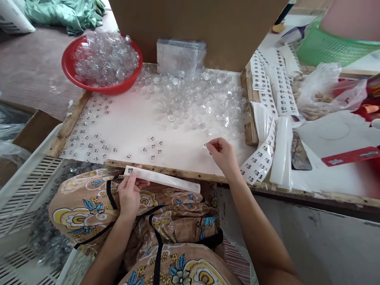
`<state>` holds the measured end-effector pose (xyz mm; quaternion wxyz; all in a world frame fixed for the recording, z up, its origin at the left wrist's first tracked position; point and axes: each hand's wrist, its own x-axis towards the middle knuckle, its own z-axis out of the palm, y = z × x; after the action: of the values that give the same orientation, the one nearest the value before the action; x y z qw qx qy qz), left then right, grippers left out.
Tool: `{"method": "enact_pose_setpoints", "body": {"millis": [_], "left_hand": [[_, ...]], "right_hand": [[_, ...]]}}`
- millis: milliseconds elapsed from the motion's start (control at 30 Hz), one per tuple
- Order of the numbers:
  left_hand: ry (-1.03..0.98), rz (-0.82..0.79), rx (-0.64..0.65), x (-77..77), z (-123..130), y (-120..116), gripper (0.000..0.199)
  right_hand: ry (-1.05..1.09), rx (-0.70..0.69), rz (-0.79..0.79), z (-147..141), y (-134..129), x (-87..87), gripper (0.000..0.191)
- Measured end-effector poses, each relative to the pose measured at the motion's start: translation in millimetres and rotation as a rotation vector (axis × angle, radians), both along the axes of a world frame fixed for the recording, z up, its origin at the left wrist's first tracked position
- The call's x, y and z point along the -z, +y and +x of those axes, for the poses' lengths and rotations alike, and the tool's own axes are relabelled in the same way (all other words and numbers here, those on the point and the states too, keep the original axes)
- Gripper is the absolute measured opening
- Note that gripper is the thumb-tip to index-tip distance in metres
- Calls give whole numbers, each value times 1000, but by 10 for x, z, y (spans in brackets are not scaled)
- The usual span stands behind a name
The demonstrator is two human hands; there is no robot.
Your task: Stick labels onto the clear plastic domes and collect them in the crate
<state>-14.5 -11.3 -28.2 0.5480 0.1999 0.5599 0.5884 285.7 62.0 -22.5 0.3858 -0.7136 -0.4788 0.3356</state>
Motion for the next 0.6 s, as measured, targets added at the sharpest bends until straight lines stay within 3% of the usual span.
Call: {"method": "enact_pose_setpoints", "body": {"millis": [167, 367, 600], "left_hand": [[7, 1, 1, -9, 9, 4, 43], [4, 9, 7, 3, 4, -8, 40], [9, 15, 12, 29, -2, -7, 39]], "right_hand": [[-70, 23, -69, 48, -45, 142, 24], [-197, 15, -91, -69, -2, 69, 18], [-496, -128, 33, -291, 3, 87, 12]]}}
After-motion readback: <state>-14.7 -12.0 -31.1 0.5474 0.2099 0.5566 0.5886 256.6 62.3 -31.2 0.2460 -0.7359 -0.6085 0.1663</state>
